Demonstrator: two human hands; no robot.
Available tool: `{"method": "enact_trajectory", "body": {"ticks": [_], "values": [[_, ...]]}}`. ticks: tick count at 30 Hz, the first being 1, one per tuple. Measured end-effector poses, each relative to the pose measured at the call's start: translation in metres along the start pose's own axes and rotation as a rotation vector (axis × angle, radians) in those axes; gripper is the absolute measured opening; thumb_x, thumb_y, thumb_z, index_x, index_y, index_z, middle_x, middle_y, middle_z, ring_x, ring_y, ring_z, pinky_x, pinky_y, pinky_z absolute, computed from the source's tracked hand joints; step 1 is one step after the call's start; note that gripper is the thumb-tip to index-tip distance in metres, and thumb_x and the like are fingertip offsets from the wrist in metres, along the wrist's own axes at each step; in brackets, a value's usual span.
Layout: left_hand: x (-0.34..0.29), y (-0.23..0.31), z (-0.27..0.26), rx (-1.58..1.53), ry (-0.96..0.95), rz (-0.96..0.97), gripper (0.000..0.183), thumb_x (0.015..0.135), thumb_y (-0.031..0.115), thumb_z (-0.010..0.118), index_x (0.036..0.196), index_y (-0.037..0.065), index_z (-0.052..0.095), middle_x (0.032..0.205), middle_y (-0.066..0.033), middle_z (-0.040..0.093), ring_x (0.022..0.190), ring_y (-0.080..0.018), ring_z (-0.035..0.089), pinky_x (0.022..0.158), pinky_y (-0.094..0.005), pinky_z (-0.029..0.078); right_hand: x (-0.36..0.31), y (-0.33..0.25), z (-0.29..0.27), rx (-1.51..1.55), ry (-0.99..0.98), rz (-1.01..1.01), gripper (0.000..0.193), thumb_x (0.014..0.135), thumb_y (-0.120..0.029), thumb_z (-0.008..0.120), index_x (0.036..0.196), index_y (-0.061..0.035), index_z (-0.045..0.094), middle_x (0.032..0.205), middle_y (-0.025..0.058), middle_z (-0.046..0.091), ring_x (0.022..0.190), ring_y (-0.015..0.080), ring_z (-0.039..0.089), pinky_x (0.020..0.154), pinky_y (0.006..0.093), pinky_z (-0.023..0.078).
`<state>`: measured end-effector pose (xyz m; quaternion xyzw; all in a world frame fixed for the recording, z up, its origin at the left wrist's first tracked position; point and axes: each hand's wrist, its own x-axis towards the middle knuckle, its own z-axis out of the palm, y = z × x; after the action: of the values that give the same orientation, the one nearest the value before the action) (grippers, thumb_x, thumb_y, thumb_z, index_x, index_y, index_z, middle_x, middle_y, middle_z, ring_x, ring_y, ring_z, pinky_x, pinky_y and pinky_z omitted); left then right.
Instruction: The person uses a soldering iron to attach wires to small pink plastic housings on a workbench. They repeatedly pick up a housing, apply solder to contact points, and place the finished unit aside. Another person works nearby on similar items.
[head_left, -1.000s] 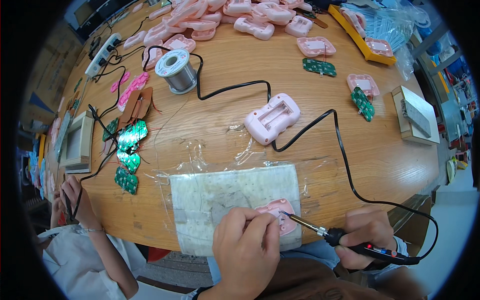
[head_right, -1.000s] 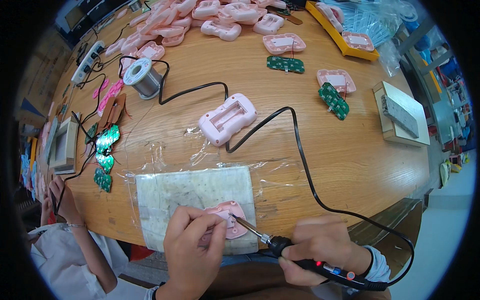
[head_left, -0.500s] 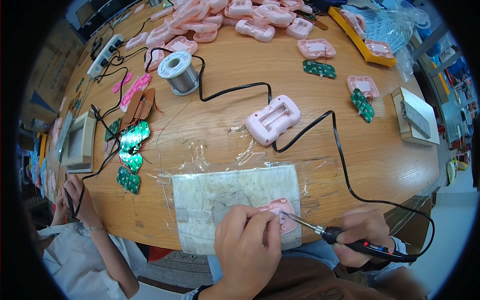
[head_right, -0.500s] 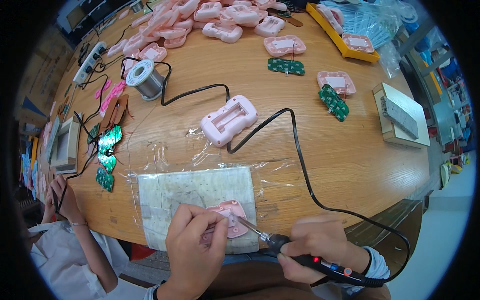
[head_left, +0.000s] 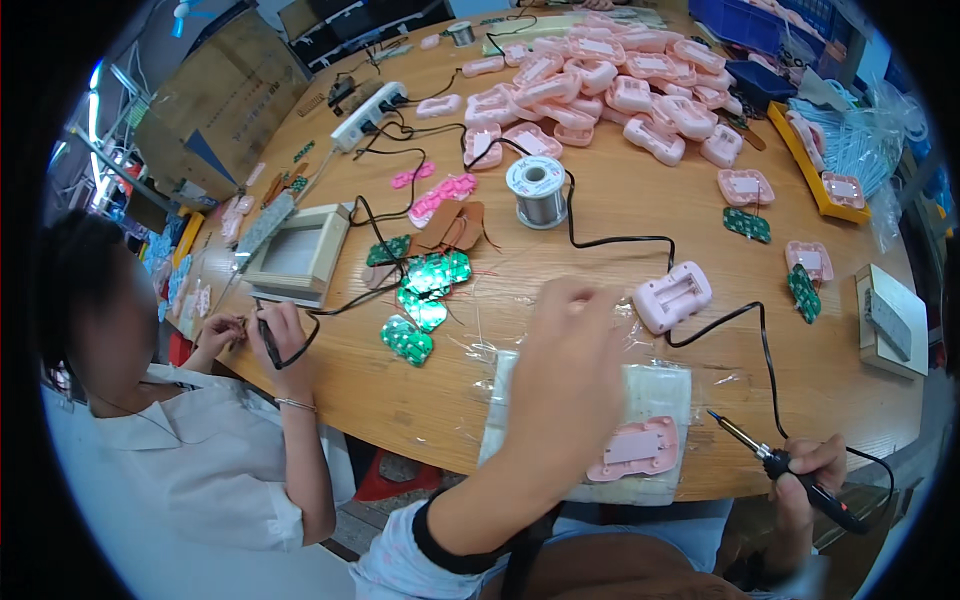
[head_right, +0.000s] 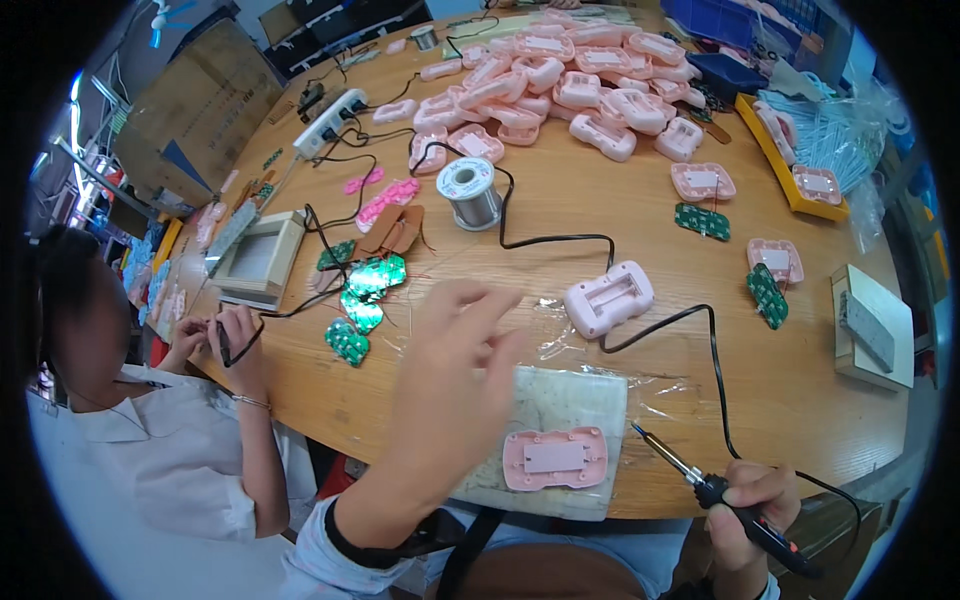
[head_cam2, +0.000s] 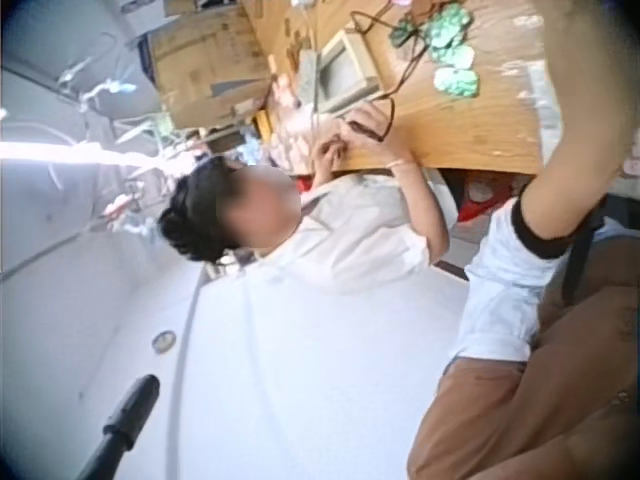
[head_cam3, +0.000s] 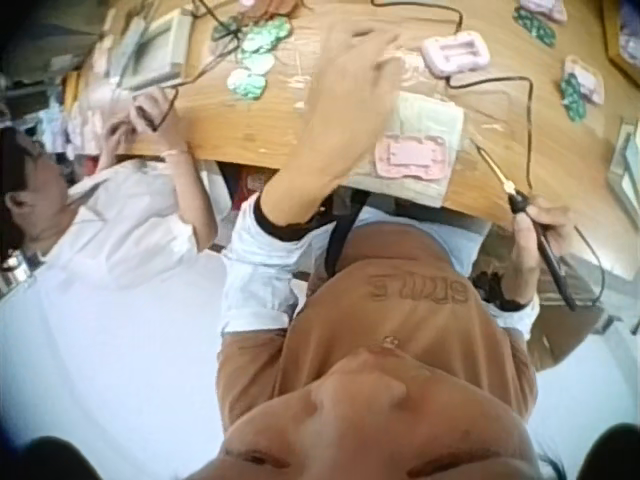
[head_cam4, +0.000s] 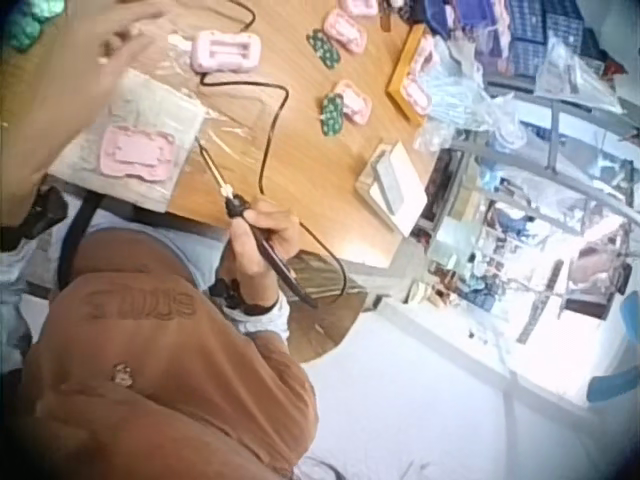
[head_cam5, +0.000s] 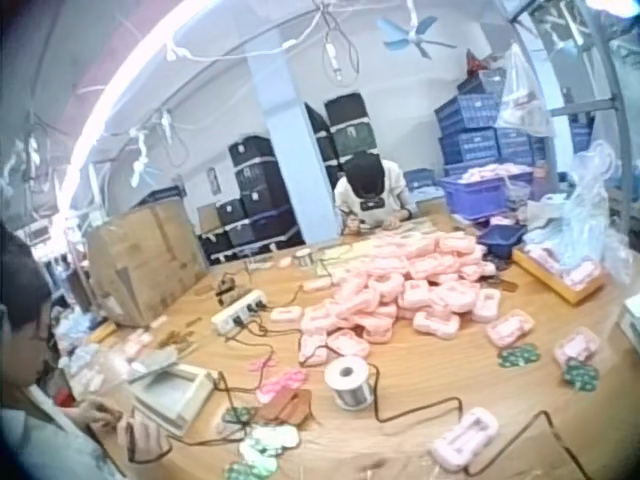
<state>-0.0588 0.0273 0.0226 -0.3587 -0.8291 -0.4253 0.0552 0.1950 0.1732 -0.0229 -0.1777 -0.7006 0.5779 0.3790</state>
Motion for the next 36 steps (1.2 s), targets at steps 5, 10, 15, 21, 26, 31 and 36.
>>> {"method": "enact_trajectory", "body": {"ticks": [5,10,15,21,26,31,36], "values": [[-0.029,-0.092,-0.063,0.620,0.154,-0.230,0.027,0.081,0.016,0.071,0.099,-0.003,0.065,0.095,-0.0174,0.061,0.077,-0.0306,0.061,0.069,-0.0382,0.049,-0.008,0.007,-0.011,-0.005,-0.008,0.036,0.030,0.074,-0.015,0.072,0.087,-0.0060,0.046,0.069,0.0042,0.046,0.055,0.0109,0.039,0.051,0.0261,0.032],[-0.046,-0.135,-0.079,0.653,0.112,-0.188,0.024,0.082,0.017,0.070,0.093,-0.005,0.065,0.088,-0.0180,0.063,0.076,-0.0356,0.061,0.067,-0.0399,0.049,-0.005,0.013,-0.006,-0.018,-0.042,-0.021,0.032,0.075,-0.018,0.073,0.088,-0.0059,0.046,0.070,0.0040,0.045,0.054,0.0103,0.037,0.052,0.0262,0.031],[-0.055,-0.085,-0.106,0.207,0.281,-0.161,0.016,0.087,0.006,0.064,0.095,-0.007,0.065,0.080,-0.0147,0.067,0.067,-0.0251,0.065,0.059,-0.0298,0.049,0.005,-0.006,0.010,-0.022,-0.045,-0.133,0.038,0.077,-0.024,0.074,0.092,-0.0057,0.044,0.072,0.0060,0.048,0.050,0.0108,0.043,0.050,0.0241,0.036],[-0.081,-0.020,-0.090,-0.667,-0.178,-0.355,0.013,0.092,0.003,0.060,0.098,-0.006,0.068,0.086,-0.0111,0.069,0.068,-0.0110,0.064,0.059,-0.0221,0.050,0.029,-0.034,0.045,0.242,-0.283,0.144,0.028,0.090,-0.020,0.061,0.105,0.0032,0.065,0.089,0.0196,0.071,0.064,0.0194,0.067,0.053,0.0254,0.053],[-0.075,0.010,-0.067,-0.322,-0.389,0.152,0.007,0.089,0.002,0.063,0.093,-0.002,0.066,0.087,-0.0127,0.070,0.074,-0.0147,0.066,0.065,-0.0247,0.052,0.052,-0.050,0.071,0.168,-0.278,0.095,0.027,0.076,-0.010,0.081,0.098,-0.0021,0.066,0.084,0.0033,0.067,0.066,0.0051,0.057,0.058,0.0192,0.044],[-0.074,0.037,-0.056,-0.159,-0.308,0.592,0.023,0.074,-0.010,0.064,0.096,-0.005,0.064,0.079,-0.0149,0.064,0.066,-0.0289,0.064,0.057,-0.0341,0.051,0.060,-0.063,0.068,0.021,-0.418,0.070,0.033,0.070,-0.005,0.085,0.089,-0.0045,0.058,0.084,0.0105,0.070,0.063,0.0059,0.059,0.056,0.0174,0.043],[-0.069,0.044,-0.056,-0.090,-0.186,0.582,0.025,0.073,-0.009,0.066,0.098,-0.006,0.065,0.083,-0.0171,0.065,0.073,-0.0306,0.066,0.060,-0.0347,0.053,0.047,-0.069,0.065,0.231,-0.206,0.110,0.020,0.078,-0.004,0.078,0.092,-0.0043,0.063,0.080,0.0019,0.064,0.065,0.0057,0.059,0.058,0.0200,0.046]]}}
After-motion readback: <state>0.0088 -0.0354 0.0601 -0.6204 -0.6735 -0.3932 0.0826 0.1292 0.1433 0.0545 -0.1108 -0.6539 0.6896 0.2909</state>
